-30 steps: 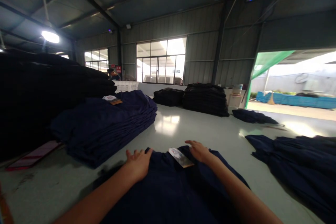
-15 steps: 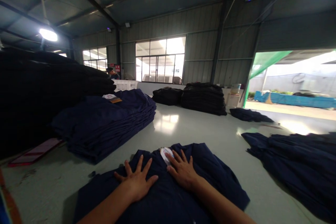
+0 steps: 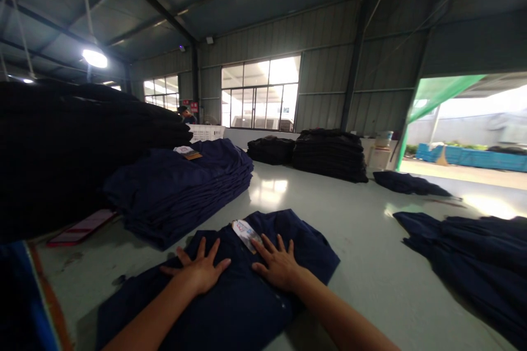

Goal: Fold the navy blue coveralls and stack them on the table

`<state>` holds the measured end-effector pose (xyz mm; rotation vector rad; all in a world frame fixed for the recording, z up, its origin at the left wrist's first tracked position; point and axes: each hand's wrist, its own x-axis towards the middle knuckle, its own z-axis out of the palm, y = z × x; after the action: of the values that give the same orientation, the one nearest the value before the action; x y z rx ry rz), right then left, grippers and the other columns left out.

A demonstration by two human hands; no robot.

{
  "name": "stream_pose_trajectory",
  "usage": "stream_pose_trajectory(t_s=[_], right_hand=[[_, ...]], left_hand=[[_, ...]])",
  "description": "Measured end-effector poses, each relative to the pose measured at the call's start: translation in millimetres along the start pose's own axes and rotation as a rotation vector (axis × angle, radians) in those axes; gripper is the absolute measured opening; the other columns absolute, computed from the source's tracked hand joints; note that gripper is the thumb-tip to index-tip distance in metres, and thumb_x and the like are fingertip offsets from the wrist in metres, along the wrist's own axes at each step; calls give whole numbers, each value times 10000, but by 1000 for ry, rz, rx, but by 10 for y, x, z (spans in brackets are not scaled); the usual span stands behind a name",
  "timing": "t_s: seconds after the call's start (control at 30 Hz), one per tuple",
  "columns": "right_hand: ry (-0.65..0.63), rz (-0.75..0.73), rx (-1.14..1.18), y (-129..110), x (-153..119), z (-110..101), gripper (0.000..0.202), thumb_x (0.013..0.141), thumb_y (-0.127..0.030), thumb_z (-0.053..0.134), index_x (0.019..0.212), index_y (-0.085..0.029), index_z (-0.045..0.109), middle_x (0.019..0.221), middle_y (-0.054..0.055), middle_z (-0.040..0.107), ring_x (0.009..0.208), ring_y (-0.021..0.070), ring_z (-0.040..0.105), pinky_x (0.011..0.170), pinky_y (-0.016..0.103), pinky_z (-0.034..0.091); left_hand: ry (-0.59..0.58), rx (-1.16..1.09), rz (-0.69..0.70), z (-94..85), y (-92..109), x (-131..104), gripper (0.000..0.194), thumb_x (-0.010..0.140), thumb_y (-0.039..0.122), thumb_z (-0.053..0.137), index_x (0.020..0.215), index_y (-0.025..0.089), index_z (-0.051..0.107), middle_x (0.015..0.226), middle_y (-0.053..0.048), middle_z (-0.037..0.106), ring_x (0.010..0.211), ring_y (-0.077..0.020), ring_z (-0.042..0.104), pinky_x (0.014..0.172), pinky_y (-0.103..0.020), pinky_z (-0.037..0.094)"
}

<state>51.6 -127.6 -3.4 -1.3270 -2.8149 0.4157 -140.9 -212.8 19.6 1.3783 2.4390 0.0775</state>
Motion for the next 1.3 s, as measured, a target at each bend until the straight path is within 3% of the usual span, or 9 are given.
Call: stream_pose_trajectory(t_s=[0.1, 0.2, 0.33, 0.43, 0.63, 0.9, 1.3], right_hand=[[22, -48, -7, -47, 225, 23, 680, 804, -717, 189, 1413, -425, 109, 1526, -4, 89, 1341, 436, -13, 979, 697, -58], [23, -102, -3, -113, 391, 32, 665, 812, -706, 199, 1411, -434, 101, 1525, -14, 100, 1347, 419, -12, 987, 688, -54], [39, -150, -5, -194, 560, 52, 658, 814, -707, 188, 1409, -441, 99, 1524, -21, 108, 1351, 411, 6, 997, 677, -44], [53, -160, -12, -241, 686, 66, 658, 813, -708, 193, 1408, -440, 111, 1521, -23, 121, 1350, 414, 23, 998, 680, -27], [34, -188, -45, -291, 884, 57, 641, 829, -678, 230, 1409, -440, 99, 1521, -24, 124, 1358, 391, 31, 1007, 669, -20], [74, -224, -45, -272, 910, 63, 662, 820, -692, 224, 1414, -421, 118, 1516, -11, 156, 1354, 396, 66, 1015, 666, 6], [60, -258, -44, -282, 962, 55, 662, 818, -697, 230, 1412, -431, 107, 1518, -15, 144, 1353, 398, 63, 1006, 676, 10]], left_hand=[[130, 48, -31, -2, -51, 55, 694, 807, 613, 251, 1422, 302, 173, 1528, -45, 50, 1309, -513, -21, 899, -788, 37], [227, 84, 77, -8, -92, 60, 631, 845, 547, 202, 1424, 298, 178, 1526, 4, 61, 1323, -485, -26, 925, -771, 63], [170, 67, 175, -14, -184, 110, 620, 839, 583, 202, 1416, 361, 149, 1521, 43, 47, 1338, -446, -58, 916, -777, 57], [113, 56, 168, -8, -283, 222, 641, 826, 609, 231, 1413, 370, 139, 1523, 28, 46, 1339, -443, -57, 916, -776, 56], [149, 65, 113, 32, -330, 335, 642, 830, 584, 248, 1418, 357, 130, 1522, -10, 94, 1351, -429, -18, 884, -798, 71], [264, 87, 98, 88, -315, 282, 654, 831, 581, 238, 1422, 301, 210, 1505, -41, 207, 1319, -468, 124, 891, -791, 85], [227, 18, 52, 135, -373, 354, 689, 815, 601, 249, 1432, 317, 131, 1528, -4, 80, 1346, -445, -15, 912, -780, 63]])
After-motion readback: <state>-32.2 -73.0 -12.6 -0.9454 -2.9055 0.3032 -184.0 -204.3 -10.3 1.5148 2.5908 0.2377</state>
